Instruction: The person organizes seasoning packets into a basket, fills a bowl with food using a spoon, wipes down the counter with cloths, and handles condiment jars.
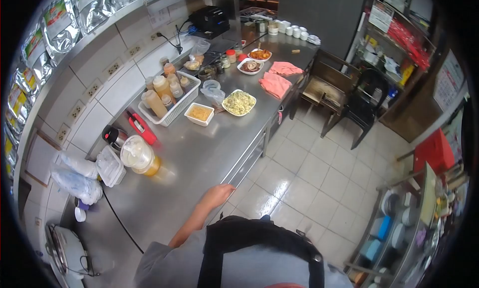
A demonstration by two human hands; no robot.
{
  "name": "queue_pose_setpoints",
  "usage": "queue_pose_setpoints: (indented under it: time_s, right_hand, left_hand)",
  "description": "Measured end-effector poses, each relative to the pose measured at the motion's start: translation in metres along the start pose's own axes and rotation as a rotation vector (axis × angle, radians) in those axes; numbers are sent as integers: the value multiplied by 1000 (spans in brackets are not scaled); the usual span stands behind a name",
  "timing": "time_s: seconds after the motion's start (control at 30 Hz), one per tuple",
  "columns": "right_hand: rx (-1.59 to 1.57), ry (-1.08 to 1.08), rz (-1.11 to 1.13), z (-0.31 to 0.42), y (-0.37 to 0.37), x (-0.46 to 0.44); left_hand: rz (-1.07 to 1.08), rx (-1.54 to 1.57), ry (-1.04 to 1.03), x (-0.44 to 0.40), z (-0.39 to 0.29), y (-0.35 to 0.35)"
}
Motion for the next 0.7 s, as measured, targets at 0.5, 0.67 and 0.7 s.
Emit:
queue_pose_setpoints:
  time_s: [0.5,0.67,0.7]
  right_hand:
    - [-519,977,-51,668,322,-31]
    - [-458,961,36,689,273,-64]
    - [-421,980,-6,695,270,-68]
  left_hand:
    - [-536,254,387,-75,75,39]
    - [-566,240,320,-163,64,88]
    - [-568,236,307,-170,63,94]
Point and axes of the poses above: each hand's wrist, its own x-axis away from the middle knuckle, its own y-axis out of the back of the hand, z = x × y, the point moved 7 cm from there along -x, towards the middle knuckle, and after that the axes turned 2 degrees about -y, right-handed, at the moved point
